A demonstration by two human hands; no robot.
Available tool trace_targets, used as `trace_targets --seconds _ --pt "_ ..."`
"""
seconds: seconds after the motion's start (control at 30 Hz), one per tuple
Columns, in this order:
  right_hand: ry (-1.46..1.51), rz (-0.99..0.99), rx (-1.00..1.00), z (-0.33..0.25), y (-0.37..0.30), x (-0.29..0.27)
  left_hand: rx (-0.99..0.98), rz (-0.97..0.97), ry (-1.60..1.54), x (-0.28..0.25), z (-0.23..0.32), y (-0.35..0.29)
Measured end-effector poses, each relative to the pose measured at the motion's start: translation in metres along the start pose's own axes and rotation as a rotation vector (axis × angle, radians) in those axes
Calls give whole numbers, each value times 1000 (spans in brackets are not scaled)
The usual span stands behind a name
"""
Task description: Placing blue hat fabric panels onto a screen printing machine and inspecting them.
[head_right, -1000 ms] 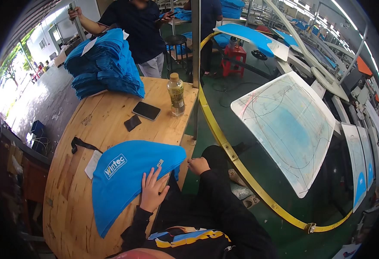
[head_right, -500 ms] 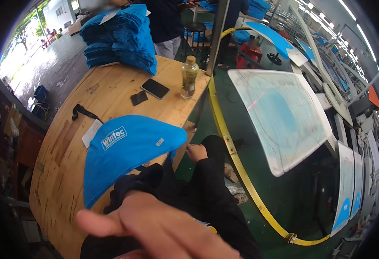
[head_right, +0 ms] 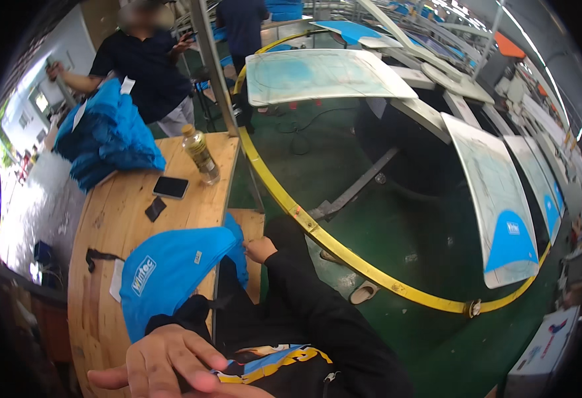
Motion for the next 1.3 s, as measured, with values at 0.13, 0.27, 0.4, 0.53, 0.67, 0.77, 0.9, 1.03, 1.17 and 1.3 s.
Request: trace_targets --seconds 0.13,0.27,0.4,0.53,0.67,0.77,0.9,1.03,1.17,1.3 --pt "329 74 -64 -15 -23 -47 61 -98 -67 -6 -15 16" --pt "582 295 -88 -18 -75 -109 267 -227 -110 -24 -33 35" --pt "609 682 -104 -13 -165 -217 284 -53 -293 -85 -102 33" --pt "482 998 168 55 -282 -274 -689 306 535 -203 -255 6" --pt "143 1068 699 120 -397 -294 -790 127 1232 -311 -345 -56" --pt "-32 1004 1045 165 -467 -271 -948 26 1757 -376 -372 -114" --pt "-310 776 1355 188 -509 -227 -1045 -80 1765 -393 -394 -143" --pt "-229 775 1392 187 -499 -223 -1042 -40 1735 -395 -388 -128" --pt "-136 933 1365 186 -514 -236 -1018 72 1908 -410 -381 -110" --pt "-68 971 1466 192 -523 -246 -1246 82 1930 -429 -391 -114"
Point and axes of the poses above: each hand's wrist, its own y-axis towards the middle knuckle, its own x-axis out of the palm, z = x × y, the point moved 10 cm from there along y, towards the middle knuckle, and after that the axes turned 10 degrees about -z, right-handed, at the moved point
